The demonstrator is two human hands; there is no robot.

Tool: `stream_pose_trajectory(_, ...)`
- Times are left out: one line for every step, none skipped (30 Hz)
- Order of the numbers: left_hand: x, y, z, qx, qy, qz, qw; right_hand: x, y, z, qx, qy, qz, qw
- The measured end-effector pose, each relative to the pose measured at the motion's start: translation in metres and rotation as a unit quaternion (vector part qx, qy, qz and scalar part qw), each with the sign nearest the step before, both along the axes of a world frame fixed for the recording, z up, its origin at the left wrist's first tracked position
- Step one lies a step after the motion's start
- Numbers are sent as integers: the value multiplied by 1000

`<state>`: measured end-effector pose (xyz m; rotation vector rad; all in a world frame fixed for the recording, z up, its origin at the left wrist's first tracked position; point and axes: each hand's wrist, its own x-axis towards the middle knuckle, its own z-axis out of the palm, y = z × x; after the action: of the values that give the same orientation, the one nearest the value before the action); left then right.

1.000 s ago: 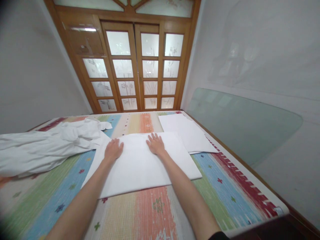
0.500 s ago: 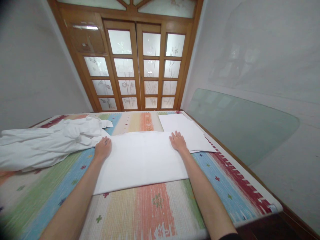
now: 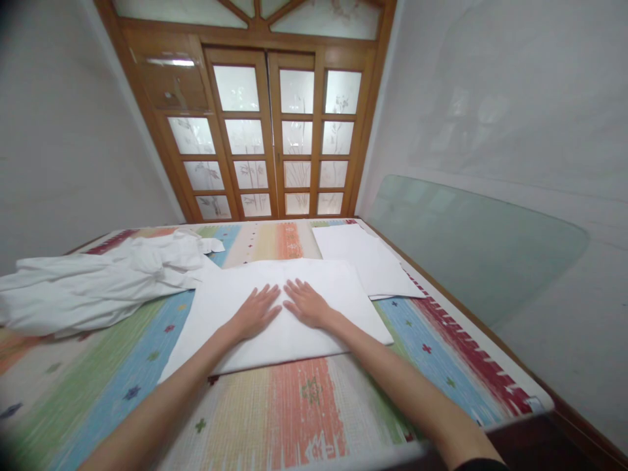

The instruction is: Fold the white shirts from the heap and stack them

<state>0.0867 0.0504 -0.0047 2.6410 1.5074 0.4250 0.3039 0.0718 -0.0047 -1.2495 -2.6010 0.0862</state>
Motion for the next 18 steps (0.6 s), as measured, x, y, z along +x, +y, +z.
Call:
stream_pose_trajectory(0, -7, -1, 6, 8, -15, 1000, -3, -10, -1, 1, -2, 23, 1000)
stream_pose_trajectory(-4, -13, -2, 13, 15, -22, 1000, -2, -18, -1, 1, -4, 36, 999)
stream_pose_trajectory(-10, -19, -3, 18, 20, -23, 999, 2, -25, 0, 2, -7, 40, 999)
stream_pose_trajectory(-18, -23, -3, 21, 26, -17, 999, 8, -30, 0, 3, -11, 36, 999)
stream_pose_trajectory(-27, -27, -3, 22, 32, -7, 999, 17, -33, 0, 4, -16, 29, 999)
stream_pose_trajectory(-37, -31, -3, 24, 37, 6, 999, 26, -35, 0, 7, -23, 19, 1000)
stream_pose_trajectory(-47, -35, -4, 27, 42, 22, 999, 36, -37, -1, 12, -30, 6, 999)
stream_pose_trajectory(-56, -39, -4, 31, 46, 37, 998, 46, -37, -2, 19, -37, -10, 999)
stream_pose_trajectory(-65, -43, -5, 37, 49, 50, 997, 56, -38, -4, 27, -44, -28, 998)
stream_pose_trajectory(-73, -49, -6, 44, 51, 58, 996, 65, -39, -7, 37, -48, -47, 997)
stream_pose_trajectory(-80, -54, -7, 51, 53, 63, 995, 74, -40, -10, 48, -50, -65, 995)
stream_pose_trajectory(-86, -60, -9, 60, 55, 65, 995, 82, -42, -13, 58, -49, -80, 994)
stream_pose_trajectory(-91, -66, -10, 70, 56, 65, 994, 89, -44, -17, 67, -47, -91, 992)
stream_pose_trajectory(-96, -73, -11, 80, 59, 62, 993, 96, -46, -20, 75, -44, -97, 992)
stream_pose_trajectory(-101, -79, -11, 90, 63, 59, 992, 102, -49, -22, 80, -41, -98, 991)
stream_pose_trajectory(-105, -85, -12, 99, 68, 55, 991, 108, -52, -24, 83, -39, -95, 991)
stream_pose_trajectory(-109, -91, -12, 105, 74, 53, 990, 112, -55, -25, 85, -37, -90, 992)
stream_pose_trajectory(-113, -97, -13, 109, 81, 53, 989, 116, -59, -25, 84, -35, -85, 992)
